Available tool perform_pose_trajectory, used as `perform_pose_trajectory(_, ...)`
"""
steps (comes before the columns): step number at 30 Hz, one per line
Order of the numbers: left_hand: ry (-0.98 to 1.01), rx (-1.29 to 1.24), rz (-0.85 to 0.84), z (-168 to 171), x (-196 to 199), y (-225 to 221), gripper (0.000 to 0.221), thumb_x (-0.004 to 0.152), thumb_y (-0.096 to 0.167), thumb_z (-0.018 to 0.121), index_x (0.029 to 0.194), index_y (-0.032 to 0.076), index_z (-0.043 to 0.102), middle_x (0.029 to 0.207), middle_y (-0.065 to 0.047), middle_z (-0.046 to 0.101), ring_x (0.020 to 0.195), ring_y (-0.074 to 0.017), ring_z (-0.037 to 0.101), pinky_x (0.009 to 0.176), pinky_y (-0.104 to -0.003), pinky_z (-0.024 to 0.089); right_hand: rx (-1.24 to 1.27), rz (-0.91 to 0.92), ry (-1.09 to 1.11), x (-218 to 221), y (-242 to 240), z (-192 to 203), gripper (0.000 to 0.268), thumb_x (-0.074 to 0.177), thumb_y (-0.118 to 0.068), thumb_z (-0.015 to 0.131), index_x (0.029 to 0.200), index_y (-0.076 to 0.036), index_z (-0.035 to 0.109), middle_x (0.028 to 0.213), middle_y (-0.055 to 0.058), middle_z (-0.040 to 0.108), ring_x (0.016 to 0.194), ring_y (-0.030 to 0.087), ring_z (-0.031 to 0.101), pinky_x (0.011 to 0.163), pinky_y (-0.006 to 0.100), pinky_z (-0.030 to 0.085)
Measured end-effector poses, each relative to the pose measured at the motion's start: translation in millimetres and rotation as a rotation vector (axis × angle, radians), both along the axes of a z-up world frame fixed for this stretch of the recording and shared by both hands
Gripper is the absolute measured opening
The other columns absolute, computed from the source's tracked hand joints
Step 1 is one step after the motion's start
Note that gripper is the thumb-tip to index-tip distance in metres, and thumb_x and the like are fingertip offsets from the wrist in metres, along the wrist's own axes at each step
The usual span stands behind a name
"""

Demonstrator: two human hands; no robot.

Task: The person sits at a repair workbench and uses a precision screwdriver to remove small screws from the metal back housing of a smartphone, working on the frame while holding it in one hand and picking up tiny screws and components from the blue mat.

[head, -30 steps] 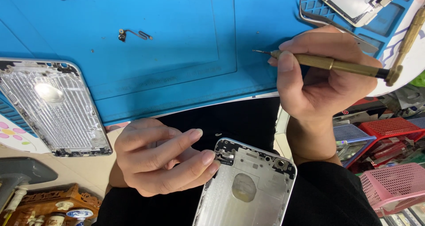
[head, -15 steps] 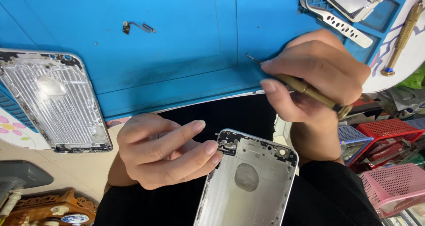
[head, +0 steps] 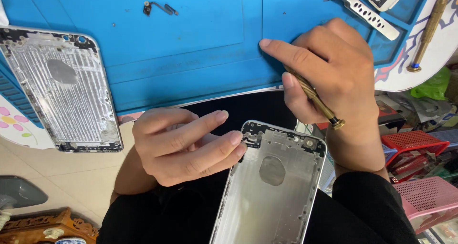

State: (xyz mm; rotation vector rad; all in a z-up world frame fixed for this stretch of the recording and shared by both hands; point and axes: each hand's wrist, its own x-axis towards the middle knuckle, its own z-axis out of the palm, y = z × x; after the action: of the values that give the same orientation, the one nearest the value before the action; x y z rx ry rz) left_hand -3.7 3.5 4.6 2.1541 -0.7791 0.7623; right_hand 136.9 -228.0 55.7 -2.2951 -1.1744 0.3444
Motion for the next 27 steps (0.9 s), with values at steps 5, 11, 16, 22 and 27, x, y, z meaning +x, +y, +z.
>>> perform_pose_trajectory(5,0.021,-0.024,-0.01,1.4,-0.7,-0.3,0.029,0.101,0.001,0.076,0.121,0.02,0.079,0.127,0.006,0.068,0.104,-0.014,0.073,0.063,-0.021,0.048,0.03,-0.057,0.121,-5.2,-21.8,-9.2,0.035,0.082,-0.012,0.068,0.114,0.001,0.073,0.085,0.012,0.063,0.078,0.03,0.057,0.073,0.039,0.047)
perform_pose_trajectory(11,0.035,-0.027,-0.014,1.8,0.2,0.4,0.029,0.1,0.001,0.077,0.122,0.02,0.079,0.127,0.006,0.067,0.104,-0.0142,0.073,0.063,-0.021,0.048,0.216,-0.228,0.31,-9.2,-40.2,-19.6,0.013,0.098,-0.007,0.072,0.103,0.001,0.063,0.094,0.013,0.068,0.082,0.021,0.065,0.075,0.026,0.05)
perform_pose_trajectory(16,0.035,-0.025,0.001,-0.9,1.4,-0.8,0.027,0.102,0.004,0.08,0.122,0.021,0.079,0.126,0.007,0.067,0.103,-0.0137,0.073,0.062,-0.022,0.046,0.303,-0.261,0.362,-8.1,-37.4,-22.1,0.011,0.098,-0.004,0.076,0.103,0.004,0.071,0.093,0.014,0.071,0.078,0.02,0.068,0.071,0.024,0.051)
perform_pose_trajectory(22,0.011,-0.025,0.001,-4.4,3.6,-1.9,0.025,0.101,0.006,0.081,0.121,0.021,0.079,0.124,0.007,0.068,0.102,-0.0139,0.074,0.06,-0.021,0.044,0.428,-0.366,0.45,-14.0,-22.0,-24.4,0.011,0.091,-0.002,0.073,0.101,0.002,0.071,0.085,0.013,0.07,0.071,0.019,0.066,0.068,0.025,0.051)
perform_pose_trajectory(27,0.044,-0.032,-0.017,-4.1,4.4,1.0,0.025,0.102,0.005,0.079,0.121,0.022,0.08,0.124,0.008,0.068,0.104,-0.0144,0.074,0.061,-0.021,0.046,0.302,-0.315,0.349,-10.1,-12.9,-26.9,0.007,0.093,-0.001,0.075,0.098,0.003,0.071,0.083,0.012,0.071,0.07,0.019,0.067,0.065,0.024,0.051)
